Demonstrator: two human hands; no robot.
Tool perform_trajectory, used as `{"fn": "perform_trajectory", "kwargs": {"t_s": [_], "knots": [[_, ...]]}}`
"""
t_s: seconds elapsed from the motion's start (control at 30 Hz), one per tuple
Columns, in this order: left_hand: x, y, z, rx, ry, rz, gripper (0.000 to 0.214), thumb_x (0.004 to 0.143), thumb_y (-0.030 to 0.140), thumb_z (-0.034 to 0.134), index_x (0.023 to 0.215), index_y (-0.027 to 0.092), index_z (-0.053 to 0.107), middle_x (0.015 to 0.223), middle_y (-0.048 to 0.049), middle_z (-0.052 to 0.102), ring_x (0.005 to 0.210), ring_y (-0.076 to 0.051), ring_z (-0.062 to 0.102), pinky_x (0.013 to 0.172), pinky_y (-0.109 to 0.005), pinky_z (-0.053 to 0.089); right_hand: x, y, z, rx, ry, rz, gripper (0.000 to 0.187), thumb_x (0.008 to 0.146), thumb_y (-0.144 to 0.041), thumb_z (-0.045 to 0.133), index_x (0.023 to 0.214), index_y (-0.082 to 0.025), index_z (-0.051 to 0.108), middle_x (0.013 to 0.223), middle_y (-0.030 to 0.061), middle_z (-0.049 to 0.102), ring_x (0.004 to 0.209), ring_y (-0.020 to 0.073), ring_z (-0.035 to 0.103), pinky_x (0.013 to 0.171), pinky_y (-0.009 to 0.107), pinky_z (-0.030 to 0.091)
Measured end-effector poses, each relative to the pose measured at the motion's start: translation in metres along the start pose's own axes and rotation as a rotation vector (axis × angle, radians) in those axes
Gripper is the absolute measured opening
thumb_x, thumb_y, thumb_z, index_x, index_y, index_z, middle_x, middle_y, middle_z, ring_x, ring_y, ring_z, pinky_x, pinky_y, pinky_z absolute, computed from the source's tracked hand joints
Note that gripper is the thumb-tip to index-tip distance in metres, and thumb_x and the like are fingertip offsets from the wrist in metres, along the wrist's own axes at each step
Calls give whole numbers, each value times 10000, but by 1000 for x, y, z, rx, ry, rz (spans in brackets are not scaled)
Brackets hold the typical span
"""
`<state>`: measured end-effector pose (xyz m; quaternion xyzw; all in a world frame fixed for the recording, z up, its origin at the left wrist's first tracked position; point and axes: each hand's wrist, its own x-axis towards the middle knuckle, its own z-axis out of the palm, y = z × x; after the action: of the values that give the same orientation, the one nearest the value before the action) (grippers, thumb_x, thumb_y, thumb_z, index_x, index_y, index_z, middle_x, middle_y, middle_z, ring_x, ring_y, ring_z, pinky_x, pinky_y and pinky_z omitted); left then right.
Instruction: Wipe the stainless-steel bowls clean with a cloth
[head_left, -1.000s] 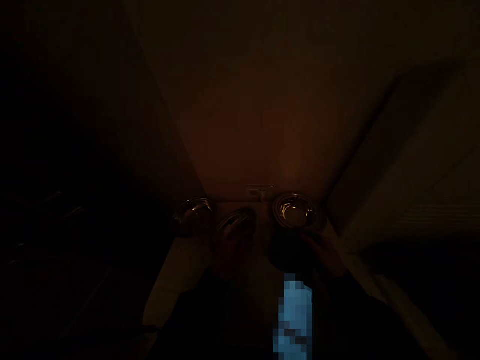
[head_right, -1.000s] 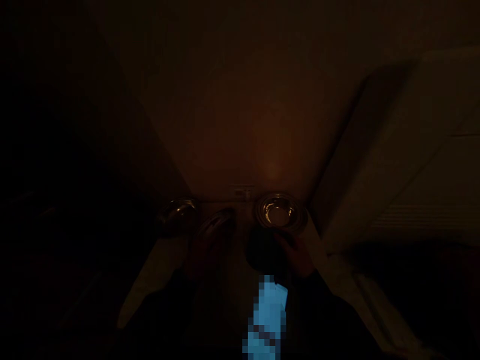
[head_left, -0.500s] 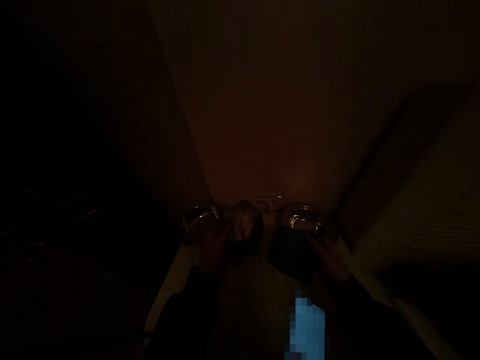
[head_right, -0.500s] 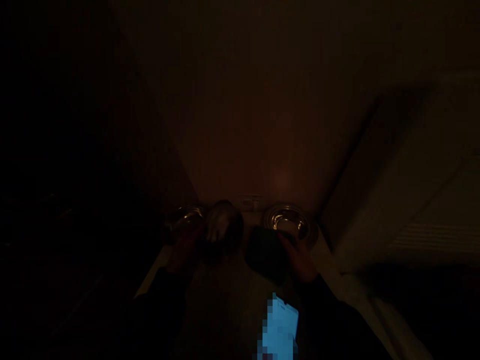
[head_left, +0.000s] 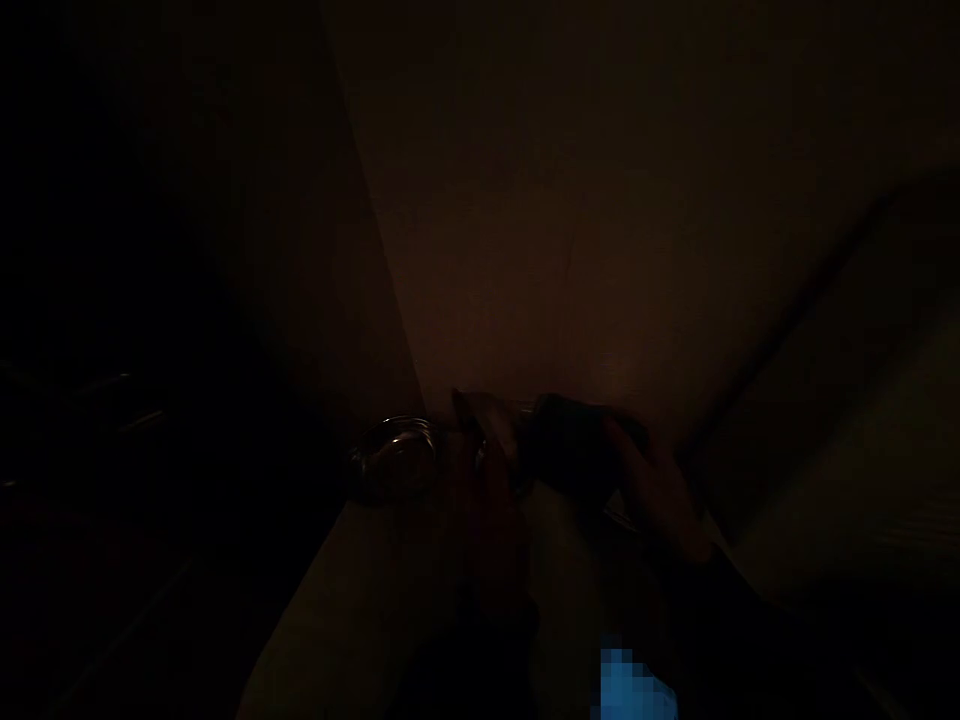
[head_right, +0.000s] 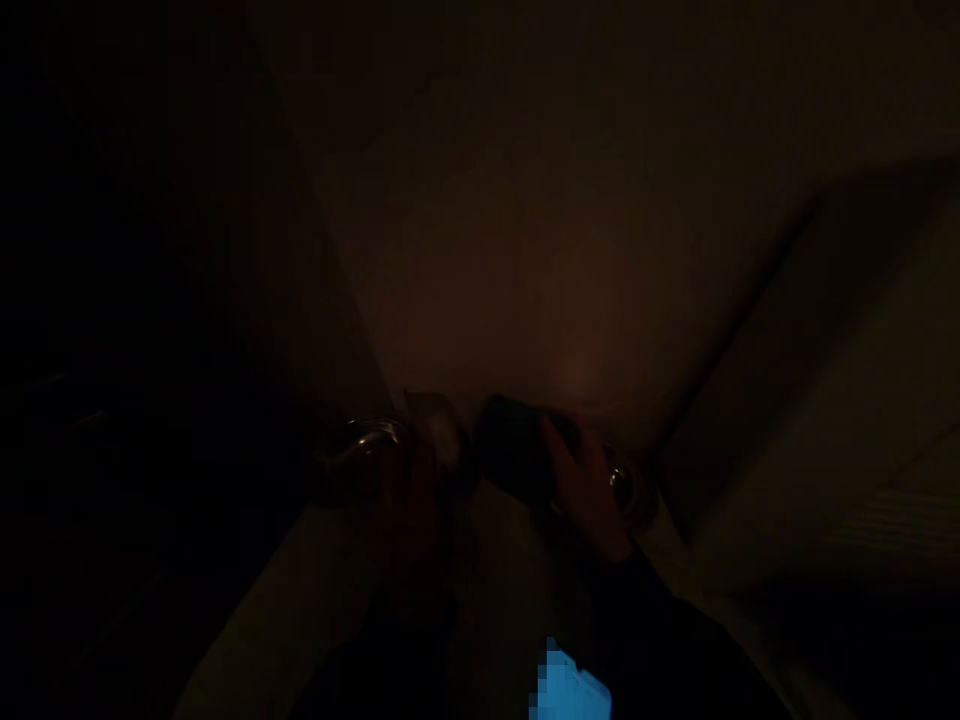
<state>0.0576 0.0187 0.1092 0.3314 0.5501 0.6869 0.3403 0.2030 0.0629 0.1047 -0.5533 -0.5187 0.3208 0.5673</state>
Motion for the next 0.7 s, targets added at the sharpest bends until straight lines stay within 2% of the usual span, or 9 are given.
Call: {"fn": "perform_trajectory", "kwargs": {"t_s": [0.1,0.27,0.4,0.5,0.6,0.7], "knots": [[10,1,9,-6,-9,-61,393,860,410,495,1151,171,606,1190,-89,639,1111,-229,582,900,-310,465,4,-5,4,2,-2,-111,406,787,-509,578,994,-171,667,983,76,709,939,247,636,843,380,498],[44,5,11,-105,-198,-55,361,792,426,583,1030,166,662,1040,-77,700,1003,-226,633,830,-311,489,12,-2,7,-11,18,-289,353,830,-445,565,1049,-184,659,1048,70,699,971,225,636,868,377,499],[52,3,13,-220,-360,-100,301,780,382,600,980,172,682,1004,-64,715,947,-222,656,776,-300,507,11,6,14,-100,12,-433,309,862,-416,543,1047,-198,660,1019,58,708,935,211,652,808,345,525],[50,-2,15,-213,-372,-110,263,815,356,552,963,181,682,995,-62,713,947,-227,656,754,-300,513,6,13,21,-146,-76,-521,265,875,-375,546,1058,-213,649,1039,49,704,942,208,655,817,345,526],[51,-9,17,-217,-377,-103,250,834,338,540,989,201,681,1052,-47,701,1019,-213,634,818,-290,502,3,18,23,-200,-217,-587,260,865,-316,568,1101,-223,621,1194,58,644,1073,224,609,923,380,483],[54,-16,20,-221,-357,-164,252,839,341,543,1005,205,676,1051,-43,703,1007,-211,639,817,-292,505,4,22,22,-262,-297,-608,279,845,-272,583,1120,-224,594,1285,67,585,1151,238,564,974,404,451]]}}
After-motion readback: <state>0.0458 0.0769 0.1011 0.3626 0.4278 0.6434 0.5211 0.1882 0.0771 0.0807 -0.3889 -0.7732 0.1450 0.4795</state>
